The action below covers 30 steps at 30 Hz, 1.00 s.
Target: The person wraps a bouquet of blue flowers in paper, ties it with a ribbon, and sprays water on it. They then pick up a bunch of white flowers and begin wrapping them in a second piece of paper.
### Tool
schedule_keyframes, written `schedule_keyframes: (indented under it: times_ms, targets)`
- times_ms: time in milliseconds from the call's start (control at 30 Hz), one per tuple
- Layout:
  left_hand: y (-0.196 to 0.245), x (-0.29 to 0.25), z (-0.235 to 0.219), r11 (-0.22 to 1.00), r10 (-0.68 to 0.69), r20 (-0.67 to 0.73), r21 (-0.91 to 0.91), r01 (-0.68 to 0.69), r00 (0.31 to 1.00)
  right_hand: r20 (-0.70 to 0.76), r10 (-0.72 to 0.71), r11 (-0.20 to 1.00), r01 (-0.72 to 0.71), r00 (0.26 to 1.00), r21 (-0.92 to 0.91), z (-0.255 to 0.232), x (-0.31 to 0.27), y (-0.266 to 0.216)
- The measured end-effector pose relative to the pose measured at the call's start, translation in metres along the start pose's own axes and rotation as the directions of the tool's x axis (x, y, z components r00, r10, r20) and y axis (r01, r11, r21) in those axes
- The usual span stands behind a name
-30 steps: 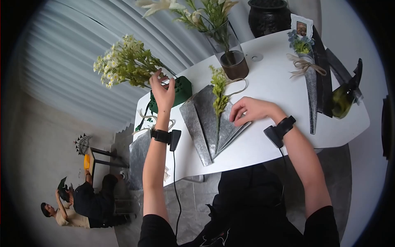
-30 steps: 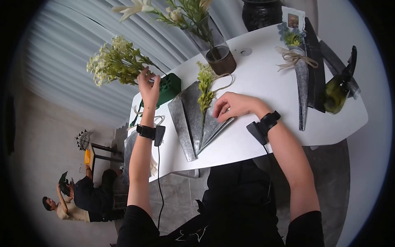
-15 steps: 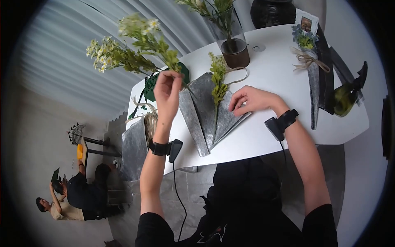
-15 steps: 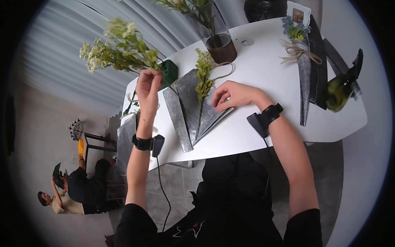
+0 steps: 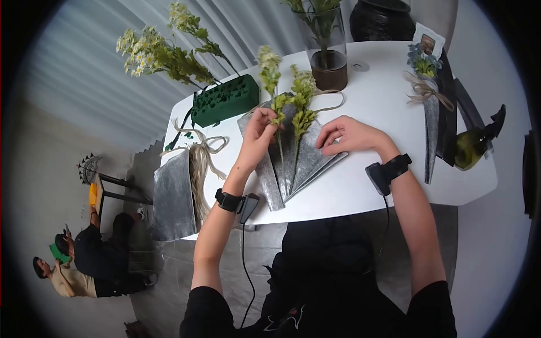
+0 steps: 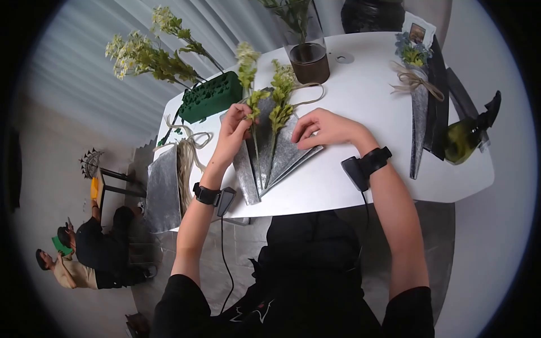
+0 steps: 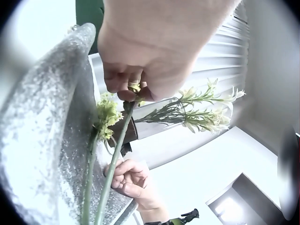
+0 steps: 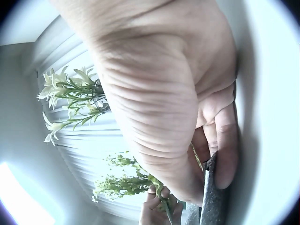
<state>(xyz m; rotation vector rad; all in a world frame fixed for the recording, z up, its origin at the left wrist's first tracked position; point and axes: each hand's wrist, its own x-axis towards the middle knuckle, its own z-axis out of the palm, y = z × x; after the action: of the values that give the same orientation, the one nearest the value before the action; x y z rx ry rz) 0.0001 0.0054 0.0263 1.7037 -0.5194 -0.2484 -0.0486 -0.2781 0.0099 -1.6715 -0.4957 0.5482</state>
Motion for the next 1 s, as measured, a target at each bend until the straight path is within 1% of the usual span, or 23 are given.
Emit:
schedule_keyframes:
  times_ms: [33, 100, 133, 200, 233, 300, 367, 400, 433, 467, 500, 567, 633, 667, 700, 767, 800, 833, 900, 967, 1000]
  targets:
    - [-0.005, 0.000, 0.001, 1.000, -0.001, -0.009, -0.008, 0.001, 1.000, 0.003, -0.005, 1.000, 0.005, 1.000, 0.007, 0.000, 0.001, 0.001]
    - [-0.015, 0.001, 0.007, 1.000, -0.003, 0.074, -0.028, 0.005, 0.997, 0.015, -0.001, 1.000, 0.001, 1.000, 0.008, 0.000, 0.002, 0.000]
    - [-0.020, 0.001, 0.010, 0.999, 0.001, 0.098, -0.052, 0.004, 0.995, -0.001, 0.022, 1.000, -0.022, 1.000, 0.000, 0.001, 0.001, -0.001]
    - [-0.028, 0.002, 0.015, 0.998, 0.026, 0.095, -0.058, -0.021, 0.995, -0.012, 0.054, 0.998, -0.054, 0.998, -0.014, 0.001, 0.000, -0.003]
    - [-0.031, 0.001, 0.016, 0.998, 0.049, 0.097, -0.054, -0.044, 0.994, -0.021, 0.042, 0.999, -0.043, 0.999, -0.025, 0.001, 0.000, -0.004]
    - [-0.036, 0.001, 0.017, 0.997, 0.054, 0.062, -0.052, -0.050, 0.997, -0.018, 0.040, 0.998, -0.040, 0.999, -0.040, 0.003, 0.001, -0.007]
    - [-0.042, 0.001, 0.016, 0.998, 0.063, 0.005, -0.030, -0.063, 0.998, -0.045, 0.028, 0.999, -0.030, 0.999, -0.037, 0.005, 0.000, -0.011]
    - [-0.043, 0.001, 0.016, 0.995, 0.104, -0.017, 0.005, -0.104, 0.994, -0.032, 0.041, 0.998, -0.042, 0.999, -0.039, 0.006, 0.000, -0.012]
    - [-0.045, 0.000, 0.017, 0.995, 0.098, -0.031, -0.006, -0.099, 0.995, -0.051, 0.063, 0.997, -0.065, 0.997, -0.039, 0.007, 0.000, -0.015]
    - [-0.047, 0.000, 0.018, 0.990, 0.132, -0.036, 0.048, -0.130, 0.991, -0.071, 0.085, 0.995, -0.088, 0.994, -0.041, 0.007, 0.001, -0.015]
    - [-0.045, 0.000, 0.019, 0.982, 0.165, -0.040, 0.102, -0.160, 0.986, -0.059, 0.097, 0.994, -0.100, 0.994, -0.048, 0.007, 0.002, -0.014]
    - [-0.041, -0.002, 0.021, 0.986, 0.157, -0.082, 0.068, -0.152, 0.984, -0.070, 0.085, 0.995, -0.089, 0.994, -0.048, 0.007, 0.003, -0.010]
    - [-0.034, -0.004, 0.021, 0.973, 0.160, -0.080, 0.181, -0.144, 0.984, -0.062, 0.096, 0.993, -0.100, 0.993, -0.055, 0.008, 0.004, -0.011]
    - [-0.034, -0.004, 0.021, 0.966, 0.180, -0.090, 0.202, -0.159, 0.980, -0.067, 0.094, 0.994, -0.098, 0.993, -0.053, 0.009, 0.004, -0.012]
    - [-0.035, -0.005, 0.021, 0.969, 0.179, -0.112, 0.193, -0.155, 0.978, -0.050, 0.102, 0.992, -0.105, 0.994, -0.066, 0.010, 0.004, -0.013]
    - [-0.037, -0.006, 0.021, 0.955, 0.219, -0.111, 0.226, -0.190, 0.969, -0.088, 0.089, 0.993, -0.095, 0.992, -0.072, 0.013, 0.004, -0.016]
    - [-0.043, -0.004, 0.021, 0.956, 0.236, -0.119, 0.208, -0.208, 0.965, -0.106, 0.097, 0.991, -0.107, 0.990, -0.086, 0.014, 0.002, -0.018]
    - [-0.045, -0.004, 0.021, 0.957, 0.234, -0.139, 0.209, -0.203, 0.962, -0.087, 0.097, 0.990, -0.106, 0.991, -0.095, 0.015, -0.001, -0.019]
    - [-0.048, -0.003, 0.021, 0.955, 0.268, -0.125, 0.168, -0.246, 0.955, -0.138, 0.055, 0.998, -0.055, 0.989, 0.003, 0.019, -0.009, -0.022]
    - [-0.046, -0.004, 0.020, 0.959, 0.262, -0.134, 0.149, -0.242, 0.956, -0.140, 0.030, 0.999, -0.035, 0.990, -0.034, 0.028, -0.023, -0.036]
    - [-0.046, -0.004, 0.021, 0.958, 0.264, -0.129, 0.150, -0.244, 0.956, -0.179, -0.006, 0.984, -0.026, 0.984, -0.178, 0.034, -0.033, -0.043]
